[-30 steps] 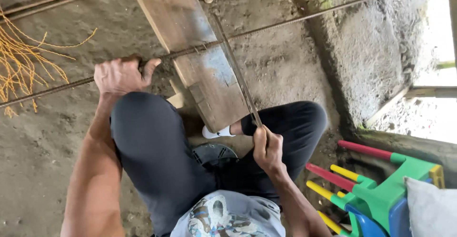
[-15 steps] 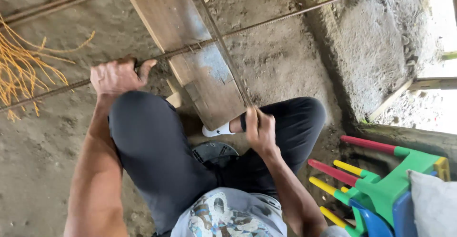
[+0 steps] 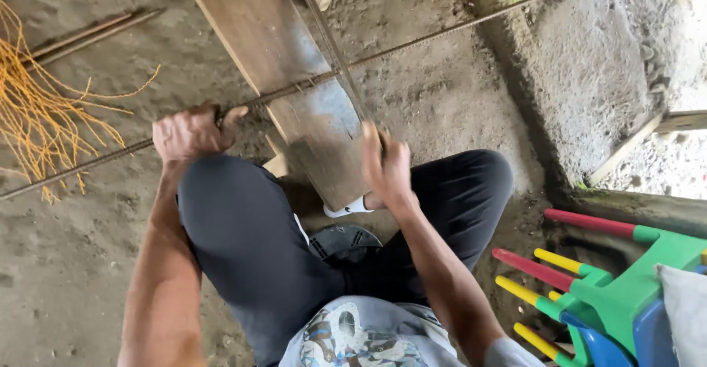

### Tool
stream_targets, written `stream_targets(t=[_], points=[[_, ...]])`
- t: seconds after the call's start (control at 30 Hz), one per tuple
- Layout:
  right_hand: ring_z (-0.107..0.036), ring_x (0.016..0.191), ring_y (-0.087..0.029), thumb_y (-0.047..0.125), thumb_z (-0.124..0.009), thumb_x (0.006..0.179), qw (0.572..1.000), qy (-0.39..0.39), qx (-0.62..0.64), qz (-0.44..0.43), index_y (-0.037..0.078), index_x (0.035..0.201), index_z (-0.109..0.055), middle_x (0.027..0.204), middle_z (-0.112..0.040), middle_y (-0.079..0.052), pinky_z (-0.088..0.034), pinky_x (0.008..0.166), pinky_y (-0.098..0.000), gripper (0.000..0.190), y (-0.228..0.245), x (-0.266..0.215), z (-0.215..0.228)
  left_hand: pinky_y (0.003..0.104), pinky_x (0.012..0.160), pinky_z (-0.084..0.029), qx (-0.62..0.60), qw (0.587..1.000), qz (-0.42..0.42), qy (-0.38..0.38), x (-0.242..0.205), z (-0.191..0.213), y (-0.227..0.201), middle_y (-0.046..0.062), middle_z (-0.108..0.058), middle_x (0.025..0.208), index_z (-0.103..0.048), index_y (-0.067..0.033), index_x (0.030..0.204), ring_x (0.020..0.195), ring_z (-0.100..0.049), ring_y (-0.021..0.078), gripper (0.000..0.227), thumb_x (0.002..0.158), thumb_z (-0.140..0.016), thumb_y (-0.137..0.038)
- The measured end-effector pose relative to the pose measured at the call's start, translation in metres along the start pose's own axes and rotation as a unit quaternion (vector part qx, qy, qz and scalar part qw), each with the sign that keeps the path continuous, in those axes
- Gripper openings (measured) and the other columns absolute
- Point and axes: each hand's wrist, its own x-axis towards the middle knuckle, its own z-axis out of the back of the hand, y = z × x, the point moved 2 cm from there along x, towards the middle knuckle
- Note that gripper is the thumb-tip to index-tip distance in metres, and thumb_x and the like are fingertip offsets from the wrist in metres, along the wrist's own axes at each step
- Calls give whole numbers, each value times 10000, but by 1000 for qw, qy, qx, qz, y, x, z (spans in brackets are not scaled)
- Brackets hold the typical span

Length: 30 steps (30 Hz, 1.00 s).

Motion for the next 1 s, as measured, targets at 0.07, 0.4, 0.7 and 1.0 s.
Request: stream_targets(t=[0.07, 0.4, 0.7, 1.0], points=[[-357, 401, -129, 271, -444, 1082, 1000, 11, -20, 18, 120, 577, -420, 421, -406, -84, -352, 425, -307, 527, 41, -23, 32, 421, 578, -593, 40, 999, -24, -28, 6, 9, -3, 24, -630, 586, -612, -239, 770, 601, -731, 292, 708, 1102, -370, -816], [-340, 382, -76, 283, -356, 1156, 997, 34, 36, 52, 138, 728, -516, 515, -466, 8, -297, 395, -206, 479, -35, 41, -23, 438, 522, -568, 42, 997, -30, -62, -1, 0, -4, 28, -592, 562, -630, -219, 787, 568, -720, 303, 700, 1145, -440, -790], [-354, 342, -119, 208, -368, 1073, 999, 43, -23, 23, 158, 583, -446, 397, -427, 14, -382, 402, -239, 499, -19, -81, 56, 416, 536, -570, 72, 994, -21, -81, 1, 6, -8, 15, -594, 543, -591, -219, 717, 555, -710, 259, 739, 1091, -446, -840], [-360, 510, -48, 305, -493, 1112, 996, -55, 12, 70, 139, 581, -414, 472, -424, 9, -293, 472, -239, 563, -4, 54, -29, 439, 536, -558, 51, 994, -13, -95, -2, -7, -8, 19, -608, 582, -633, -225, 786, 556, -698, 273, 667, 1094, -479, -797]])
